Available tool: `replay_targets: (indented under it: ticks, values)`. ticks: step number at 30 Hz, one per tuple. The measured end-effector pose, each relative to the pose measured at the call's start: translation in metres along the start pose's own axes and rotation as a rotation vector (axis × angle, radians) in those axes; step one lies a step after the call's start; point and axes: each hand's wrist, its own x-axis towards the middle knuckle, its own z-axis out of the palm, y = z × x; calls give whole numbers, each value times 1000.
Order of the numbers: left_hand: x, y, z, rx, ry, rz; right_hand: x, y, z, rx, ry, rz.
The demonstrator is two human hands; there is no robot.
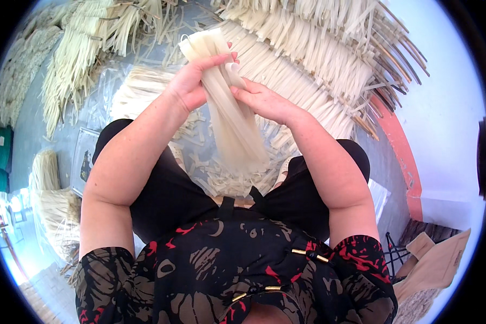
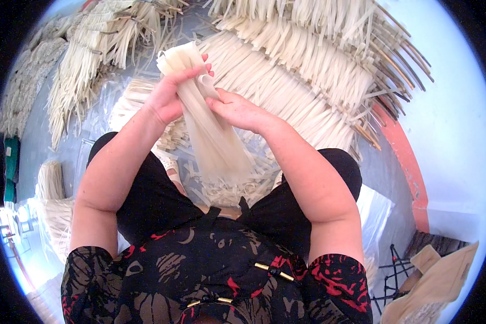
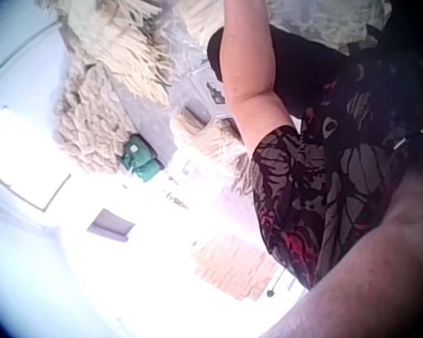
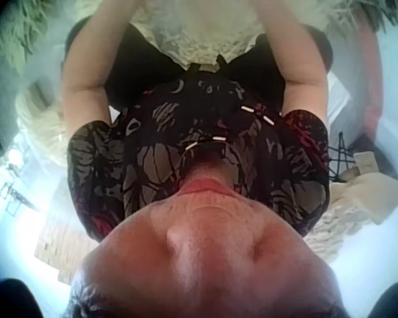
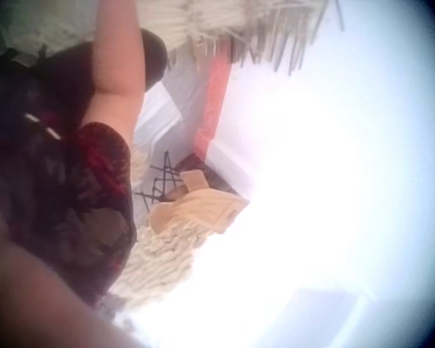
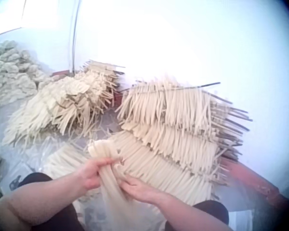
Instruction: The person gathers and aligns white noodle strips by hand, bundling them into organized rows on wooden frames on the floor.
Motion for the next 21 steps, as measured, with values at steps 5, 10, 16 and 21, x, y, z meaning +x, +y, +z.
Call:
replay_targets:
  ticks: [5,10,16,21]
  values:
    - [4,1,-4,-15,33,6,3,-10,-21,-49,-66,94]
    - [4,-6,-6,63,46,-33,-5,-31,-40,-167,225,101]
    - [12,-20,-17,-49,-31,-248,-1,-29,-23,116,201,-142]
    - [4,-21,-4,-28,-14,-190,18,-1,-7,-211,380,-429]
